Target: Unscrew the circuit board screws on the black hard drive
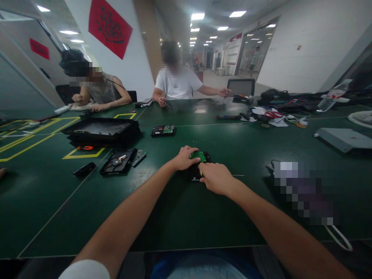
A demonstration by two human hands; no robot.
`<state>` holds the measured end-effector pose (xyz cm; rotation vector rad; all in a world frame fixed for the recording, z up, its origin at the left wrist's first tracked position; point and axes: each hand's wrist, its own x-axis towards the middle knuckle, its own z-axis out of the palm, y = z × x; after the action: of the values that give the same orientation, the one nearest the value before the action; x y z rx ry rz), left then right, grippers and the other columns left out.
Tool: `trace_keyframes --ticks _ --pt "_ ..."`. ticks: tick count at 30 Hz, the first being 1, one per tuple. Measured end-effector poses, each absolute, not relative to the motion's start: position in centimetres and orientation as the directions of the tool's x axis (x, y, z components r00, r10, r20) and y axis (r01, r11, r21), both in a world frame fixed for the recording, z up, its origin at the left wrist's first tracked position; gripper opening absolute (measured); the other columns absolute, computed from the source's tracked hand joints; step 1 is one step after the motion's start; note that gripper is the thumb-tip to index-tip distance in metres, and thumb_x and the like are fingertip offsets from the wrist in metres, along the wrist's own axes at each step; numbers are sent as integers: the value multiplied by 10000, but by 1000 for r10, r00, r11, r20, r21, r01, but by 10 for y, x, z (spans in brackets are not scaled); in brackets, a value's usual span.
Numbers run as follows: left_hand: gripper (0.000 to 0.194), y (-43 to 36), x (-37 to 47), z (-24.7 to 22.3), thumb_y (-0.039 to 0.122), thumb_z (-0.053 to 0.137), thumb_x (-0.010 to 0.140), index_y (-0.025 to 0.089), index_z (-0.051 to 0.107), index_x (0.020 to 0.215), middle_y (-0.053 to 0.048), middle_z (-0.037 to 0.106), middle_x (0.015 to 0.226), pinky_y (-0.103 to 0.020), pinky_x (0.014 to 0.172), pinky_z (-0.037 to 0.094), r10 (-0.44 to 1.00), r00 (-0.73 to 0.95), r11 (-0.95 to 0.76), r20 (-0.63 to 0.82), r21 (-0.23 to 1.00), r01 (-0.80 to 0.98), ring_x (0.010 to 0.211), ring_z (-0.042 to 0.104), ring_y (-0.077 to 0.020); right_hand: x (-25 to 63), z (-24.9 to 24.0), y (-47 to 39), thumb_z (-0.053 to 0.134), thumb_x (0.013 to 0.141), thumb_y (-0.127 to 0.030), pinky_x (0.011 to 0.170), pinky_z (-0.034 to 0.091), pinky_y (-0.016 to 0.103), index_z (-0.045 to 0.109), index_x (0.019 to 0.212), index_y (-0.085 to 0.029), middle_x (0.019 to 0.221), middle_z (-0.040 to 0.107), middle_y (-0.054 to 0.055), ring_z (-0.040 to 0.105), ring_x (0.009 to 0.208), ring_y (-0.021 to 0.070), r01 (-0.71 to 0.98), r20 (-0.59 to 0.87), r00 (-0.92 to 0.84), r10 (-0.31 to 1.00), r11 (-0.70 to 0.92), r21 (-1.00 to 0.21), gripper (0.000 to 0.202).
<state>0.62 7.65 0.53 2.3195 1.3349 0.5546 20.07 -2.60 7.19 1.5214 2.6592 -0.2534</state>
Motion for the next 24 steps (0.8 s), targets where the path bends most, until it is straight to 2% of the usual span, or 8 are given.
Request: trace_keyframes --ticks 4,10,15,20,24 --pt "585 94 5 4 469 664 922 200 609 1439 -141 571 1264 -529 1172 361 885 447 -445 131 521 729 1275 485 -342 200 69 -13 645 975 -331 809 576 413 615 1260 -152 1197 731 125 732 986 282 873 -129 -485 865 470 -130 338" --pt "583 101 6 1 460 664 920 192 611 1435 -135 568 1243 -512 1173 364 889 429 -444 161 530 722 1266 485 -336 203 64 -5 641 981 -328 786 557 384 617 1164 -178 1186 724 116 732 947 269 887 -93 -450 888 433 -159 238" --pt "585 98 7 1 458 665 921 209 602 1446 -126 555 1240 -508 1165 384 899 404 -423 169 572 702 1246 496 -330 210 51 -6 636 996 -404 696 535 338 611 1078 -193 1123 729 95 729 900 249 898 -88 -372 924 335 -285 228" --pt "658 99 3 5 561 683 911 205 593 1458 -125 549 1241 -512 1154 398 891 437 -415 126 617 669 1236 493 -328 218 42 -5 668 983 -414 652 506 322 600 1023 -199 1078 721 72 716 841 227 887 -73 -338 938 292 -358 229" --pt "764 98 1 11 625 748 849 254 560 1490 -113 541 1265 -525 1165 393 887 453 -398 91 649 648 1266 472 -337 224 37 -1 706 955 -443 623 477 310 584 965 -206 1027 721 55 698 782 210 876 -56 -320 946 272 -399 267"
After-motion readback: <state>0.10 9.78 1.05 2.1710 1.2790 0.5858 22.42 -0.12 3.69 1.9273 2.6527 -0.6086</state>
